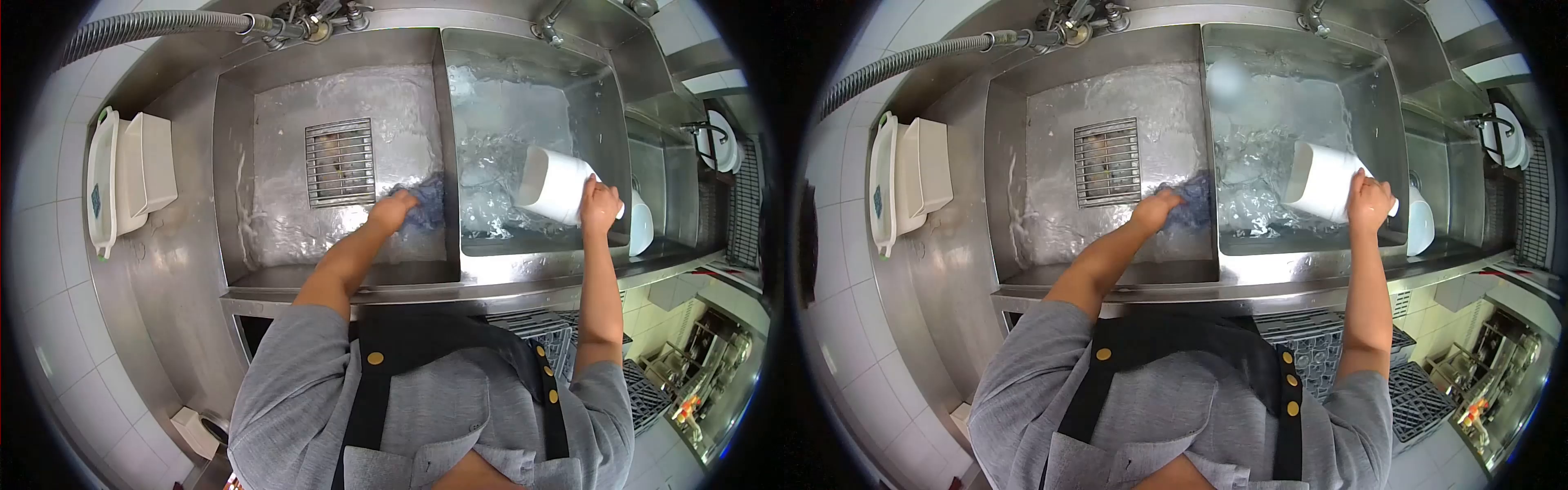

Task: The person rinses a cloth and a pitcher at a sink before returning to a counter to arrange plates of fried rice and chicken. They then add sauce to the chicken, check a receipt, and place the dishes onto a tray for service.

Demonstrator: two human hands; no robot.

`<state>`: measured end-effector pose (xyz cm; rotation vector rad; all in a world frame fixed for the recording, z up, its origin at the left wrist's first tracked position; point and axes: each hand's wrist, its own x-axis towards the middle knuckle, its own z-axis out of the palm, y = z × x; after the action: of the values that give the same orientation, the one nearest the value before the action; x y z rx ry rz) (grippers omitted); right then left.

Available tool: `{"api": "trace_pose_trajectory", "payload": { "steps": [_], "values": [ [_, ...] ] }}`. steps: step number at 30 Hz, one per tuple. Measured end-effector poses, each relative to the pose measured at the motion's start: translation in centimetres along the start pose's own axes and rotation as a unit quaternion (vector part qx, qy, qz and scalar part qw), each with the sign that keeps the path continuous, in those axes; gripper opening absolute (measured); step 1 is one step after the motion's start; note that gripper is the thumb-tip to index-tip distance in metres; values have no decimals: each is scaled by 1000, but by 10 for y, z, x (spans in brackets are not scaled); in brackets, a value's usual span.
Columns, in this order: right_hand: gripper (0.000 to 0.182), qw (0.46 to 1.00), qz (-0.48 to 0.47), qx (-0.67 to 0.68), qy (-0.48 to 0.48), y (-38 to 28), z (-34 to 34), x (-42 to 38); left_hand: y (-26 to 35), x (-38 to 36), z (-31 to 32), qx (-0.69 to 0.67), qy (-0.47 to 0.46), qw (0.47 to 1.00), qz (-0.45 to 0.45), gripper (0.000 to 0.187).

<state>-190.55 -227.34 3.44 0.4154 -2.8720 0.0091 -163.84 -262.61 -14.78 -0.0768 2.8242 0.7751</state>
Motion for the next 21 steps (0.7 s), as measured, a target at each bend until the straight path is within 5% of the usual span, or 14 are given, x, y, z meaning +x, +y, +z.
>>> {"api": "trace_pose_trajectory", "payload": {
  "steps": [1,2,5,6,9,10,13,15,17,18,20,21],
  "values": [
    [48,1000,0,0,0,-3,7,1,-1,4,-2,-81,30,995,-43,25],
    [49,1000,-24,-16,-8,-8,15,-1,6,8,-17,-111,-49,976,-180,33],
    [48,993,-96,-55,-29,-26,53,-4,34,8,-58,-9,-13,967,-252,51],
    [48,993,-111,-22,-28,-36,68,-9,46,7,-84,-73,-57,946,-312,52],
    [50,986,-149,12,-79,-67,123,-31,-1,-2,-52,-57,5,964,-260,52],
    [51,984,-123,45,-121,-75,131,-33,-9,-3,-70,42,-176,976,-120,48],
    [55,977,-87,92,-169,-77,169,-35,-18,-22,-81,-130,-278,944,-121,43],
    [58,976,-79,102,-175,-84,180,-25,-39,-27,-69,-146,-207,954,-160,39],
    [65,915,54,144,-373,-101,179,-14,-42,-32,-70,-175,-70,956,-227,34],
    [65,915,50,143,-375,-106,175,-16,-22,-34,-75,-142,-53,930,-334,37],
    [72,919,-101,37,-379,-115,168,-19,7,-32,-38,-80,-54,941,-324,37],
    [72,919,-99,37,-379,-110,181,-26,17,-32,-22,-16,-57,949,-309,38]
  ]
}}
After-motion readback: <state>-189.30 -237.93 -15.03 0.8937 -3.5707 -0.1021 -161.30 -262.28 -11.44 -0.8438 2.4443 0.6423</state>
